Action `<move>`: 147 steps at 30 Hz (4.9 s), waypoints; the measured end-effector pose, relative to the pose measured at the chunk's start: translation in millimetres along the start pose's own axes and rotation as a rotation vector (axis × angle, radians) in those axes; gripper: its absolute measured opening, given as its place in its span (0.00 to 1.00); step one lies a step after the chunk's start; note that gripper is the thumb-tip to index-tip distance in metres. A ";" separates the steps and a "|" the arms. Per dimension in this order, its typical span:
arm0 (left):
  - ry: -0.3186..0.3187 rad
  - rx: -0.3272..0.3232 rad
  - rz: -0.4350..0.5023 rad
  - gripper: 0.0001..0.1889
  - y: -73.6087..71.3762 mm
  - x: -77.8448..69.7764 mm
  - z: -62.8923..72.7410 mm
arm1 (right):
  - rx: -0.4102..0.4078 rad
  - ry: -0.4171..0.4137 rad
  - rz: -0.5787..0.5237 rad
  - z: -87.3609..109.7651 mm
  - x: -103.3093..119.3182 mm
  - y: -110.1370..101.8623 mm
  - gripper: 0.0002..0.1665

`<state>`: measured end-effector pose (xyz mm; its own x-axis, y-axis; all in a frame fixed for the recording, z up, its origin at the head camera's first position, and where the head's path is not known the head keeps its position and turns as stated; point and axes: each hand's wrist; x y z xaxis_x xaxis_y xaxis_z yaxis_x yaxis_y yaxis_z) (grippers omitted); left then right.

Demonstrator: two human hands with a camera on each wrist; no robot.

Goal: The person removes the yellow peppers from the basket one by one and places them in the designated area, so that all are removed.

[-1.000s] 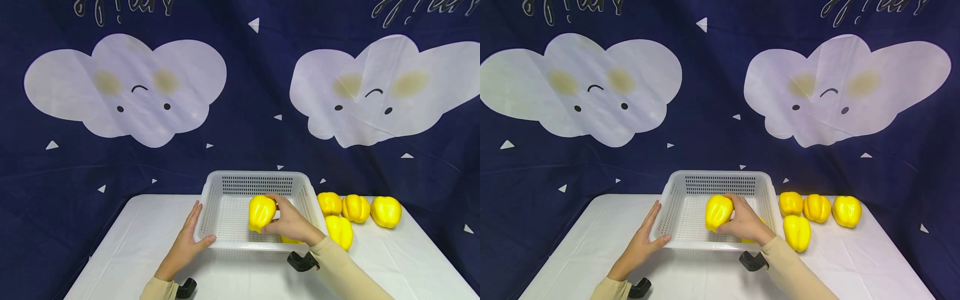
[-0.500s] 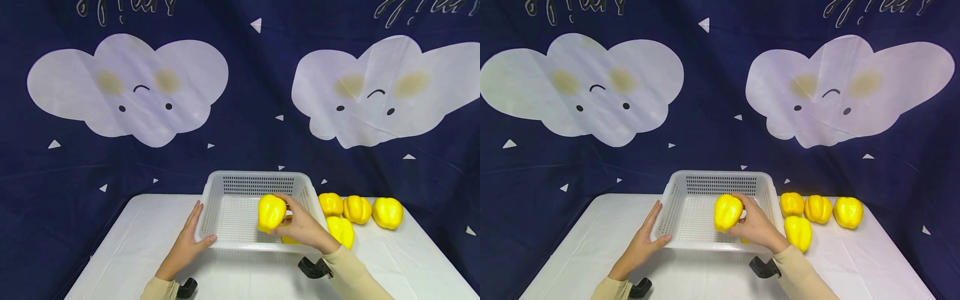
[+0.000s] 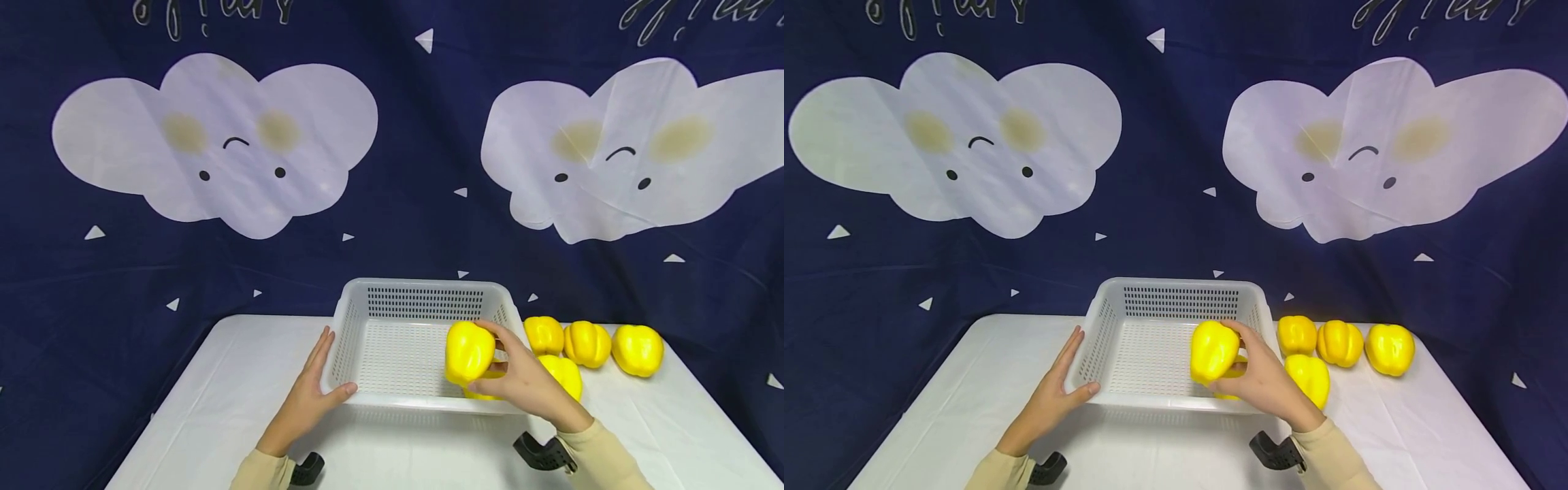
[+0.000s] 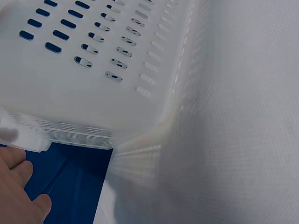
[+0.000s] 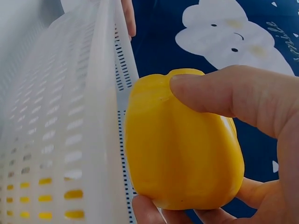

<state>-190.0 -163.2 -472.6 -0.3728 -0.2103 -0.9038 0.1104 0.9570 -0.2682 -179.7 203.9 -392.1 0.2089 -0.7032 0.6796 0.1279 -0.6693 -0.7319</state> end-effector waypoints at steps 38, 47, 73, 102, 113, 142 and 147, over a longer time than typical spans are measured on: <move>-0.007 -0.003 -0.007 0.52 0.1 -0.1 0.5 | -0.122 0.031 0.162 55.2 -43.6 -49.6 0.63; -0.006 0.001 -0.013 0.53 0.1 -0.1 0.5 | -0.156 0.008 0.229 65.9 -58.1 -58.5 0.64; -0.018 0.000 0.005 0.53 0.5 0.5 -0.8 | -0.155 0.025 0.299 82.1 -120.1 -85.3 0.65; -0.031 -0.011 -0.007 0.53 -1.0 0.1 0.8 | -0.189 0.010 0.358 78.7 -168.8 -99.1 0.67; -0.015 -0.007 0.001 0.53 -0.6 -0.8 0.9 | -0.139 0.057 0.411 78.1 -177.8 -104.5 0.64; -0.024 -0.003 0.000 0.53 0.3 0.5 0.5 | -0.032 0.101 0.400 73.9 -195.0 -95.3 0.66; -0.018 -0.004 -0.006 0.53 0.2 0.1 0.3 | 0.024 0.154 0.396 71.5 -196.8 -94.4 0.68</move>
<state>-189.7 -163.1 -472.9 -0.3564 -0.2194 -0.9082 0.1048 0.9565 -0.2722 -163.5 422.6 -460.3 0.0991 -0.9338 0.3438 0.0895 -0.3358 -0.9377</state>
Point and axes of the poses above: each hand's wrist, its own z-axis away from the middle knuckle, its own y-axis out of the palm, x = y × z, and after that the axes turned 15 degrees about z, right-handed
